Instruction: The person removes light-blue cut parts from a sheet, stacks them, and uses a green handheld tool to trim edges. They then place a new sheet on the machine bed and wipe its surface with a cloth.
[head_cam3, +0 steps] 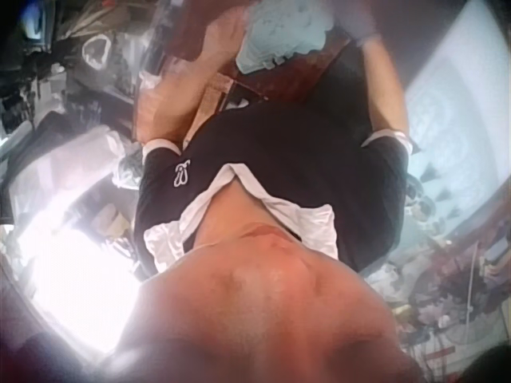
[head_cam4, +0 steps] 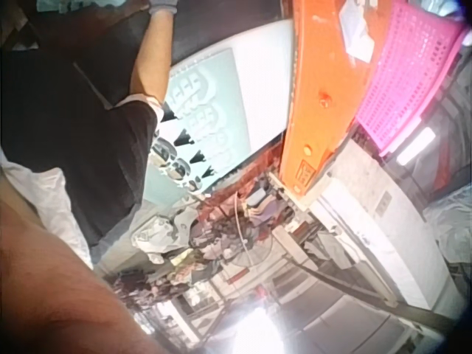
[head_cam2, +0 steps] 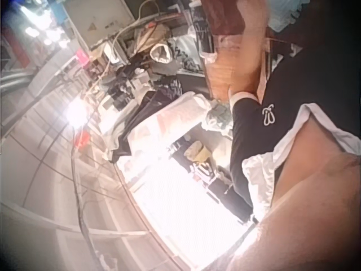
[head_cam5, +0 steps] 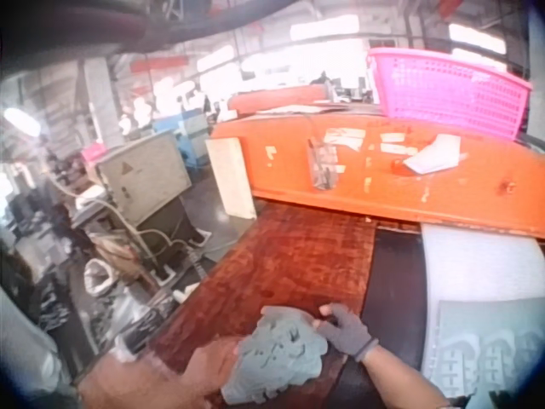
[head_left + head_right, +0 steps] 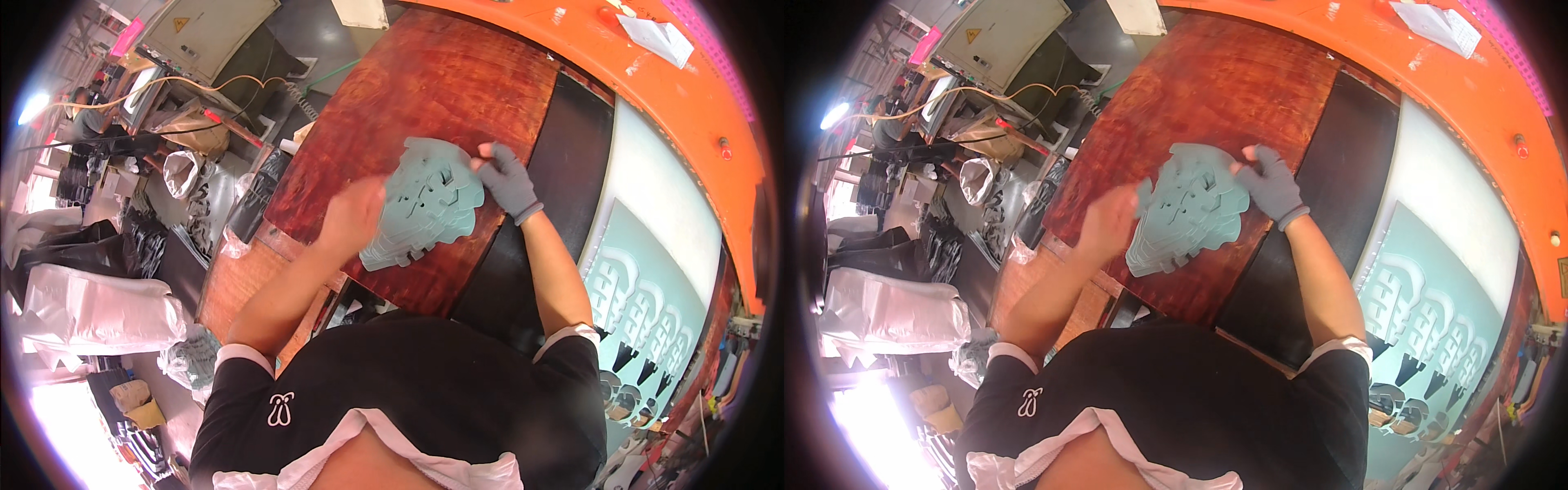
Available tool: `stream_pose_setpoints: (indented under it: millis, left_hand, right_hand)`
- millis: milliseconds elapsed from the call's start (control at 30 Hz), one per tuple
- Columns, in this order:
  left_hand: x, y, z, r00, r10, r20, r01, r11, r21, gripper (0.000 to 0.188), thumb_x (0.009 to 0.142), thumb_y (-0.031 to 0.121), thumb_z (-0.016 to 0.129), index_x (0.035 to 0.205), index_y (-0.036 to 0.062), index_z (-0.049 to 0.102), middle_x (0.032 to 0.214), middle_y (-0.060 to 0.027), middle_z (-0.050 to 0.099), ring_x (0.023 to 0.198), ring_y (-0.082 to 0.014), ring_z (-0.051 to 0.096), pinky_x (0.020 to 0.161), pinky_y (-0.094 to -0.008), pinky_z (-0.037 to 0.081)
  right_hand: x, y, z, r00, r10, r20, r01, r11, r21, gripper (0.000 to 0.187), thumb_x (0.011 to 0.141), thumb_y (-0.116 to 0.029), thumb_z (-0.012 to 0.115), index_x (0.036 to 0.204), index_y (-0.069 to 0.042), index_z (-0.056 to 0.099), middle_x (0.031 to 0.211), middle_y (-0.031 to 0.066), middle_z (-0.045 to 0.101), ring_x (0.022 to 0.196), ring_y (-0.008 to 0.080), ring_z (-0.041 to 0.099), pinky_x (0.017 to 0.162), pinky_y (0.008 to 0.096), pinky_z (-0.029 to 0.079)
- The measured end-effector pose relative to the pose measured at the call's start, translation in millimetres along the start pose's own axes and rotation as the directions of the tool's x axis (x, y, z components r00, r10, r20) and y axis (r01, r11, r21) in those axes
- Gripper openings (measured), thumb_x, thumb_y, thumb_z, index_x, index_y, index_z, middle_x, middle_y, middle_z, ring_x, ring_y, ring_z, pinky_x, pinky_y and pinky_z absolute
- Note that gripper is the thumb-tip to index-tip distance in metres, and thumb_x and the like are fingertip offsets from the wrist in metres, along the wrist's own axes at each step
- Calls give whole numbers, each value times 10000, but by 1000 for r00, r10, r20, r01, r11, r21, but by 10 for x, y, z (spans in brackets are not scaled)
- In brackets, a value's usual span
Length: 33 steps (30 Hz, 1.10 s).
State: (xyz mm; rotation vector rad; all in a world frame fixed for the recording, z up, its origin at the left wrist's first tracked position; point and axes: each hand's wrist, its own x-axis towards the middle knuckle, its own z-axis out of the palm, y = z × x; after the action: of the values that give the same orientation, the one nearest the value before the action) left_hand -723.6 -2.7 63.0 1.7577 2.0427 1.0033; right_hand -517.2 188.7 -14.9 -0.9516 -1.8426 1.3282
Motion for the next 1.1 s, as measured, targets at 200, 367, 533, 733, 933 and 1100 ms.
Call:
stream_pose_setpoints:
  millis: [200, 367, 533, 733, 933, 1100]
  left_hand:
    - [483, 284, -172, 951, -206, 229, 268, 187, -945, 329, 964, 244, 396, 1170, 21, 523, 1133, -88, 598, 972, -255, 601, 803, -391, 490]
    - [-2, 147, 250, 678, -571, 464, 518, -77, -852, 346, 964, 258, 385, 1212, 33, 474, 1162, -126, 567, 979, -281, 602, 804, -445, 507]
    - [-352, -72, 224, 662, -571, 485, 617, 49, -785, 285, 961, 211, 396, 1167, 33, 478, 1112, -112, 579, 952, -285, 614, 784, -428, 521]
    - [-322, -23, 130, 676, -578, 458, 637, 146, -757, 243, 956, 161, 410, 1159, 44, 474, 1091, -98, 578, 941, -275, 619, 757, -392, 528]
    - [-353, 3, 44, 720, -525, 455, 584, 104, -805, 255, 948, 163, 433, 1175, 57, 475, 1094, -97, 572, 924, -274, 619, 748, -376, 523]
    - [-305, -115, 69, 722, -483, 496, 682, 374, -628, 294, 898, 221, 536, 1119, 29, 512, 1065, -111, 580, 842, -228, 612, 737, -347, 503]
  right_hand:
    - [150, -218, -141, 984, 144, -101, -113, 957, 269, 358, 870, -277, 619, 1123, -29, 572, 953, 1, 597, 856, 78, 544, 732, 229, 440]
    - [62, -128, 16, 989, 74, -125, -32, 950, 309, 441, 847, -321, 626, 1139, 1, 550, 975, 39, 598, 889, 109, 549, 801, 257, 443]
    - [31, -51, 224, 990, 138, 37, -135, 987, -83, 485, 815, -271, 658, 1189, 4, 514, 983, 51, 596, 872, 121, 570, 787, 260, 460]
    - [435, -238, 443, 950, -76, 302, 121, 984, -134, 566, 771, -270, 634, 1249, -13, 476, 1179, 131, 552, 1077, 253, 559, 929, 338, 423]
    - [581, -666, 509, 921, -43, 387, 76, 995, -71, 344, 788, -339, 623, 934, -32, 576, 873, 100, 622, 806, 215, 608, 739, 323, 462]
    - [646, -870, 215, 981, 70, 179, -8, 945, -328, 440, 790, -456, 635, 900, -33, 587, 798, 115, 613, 760, 223, 594, 660, 352, 446]
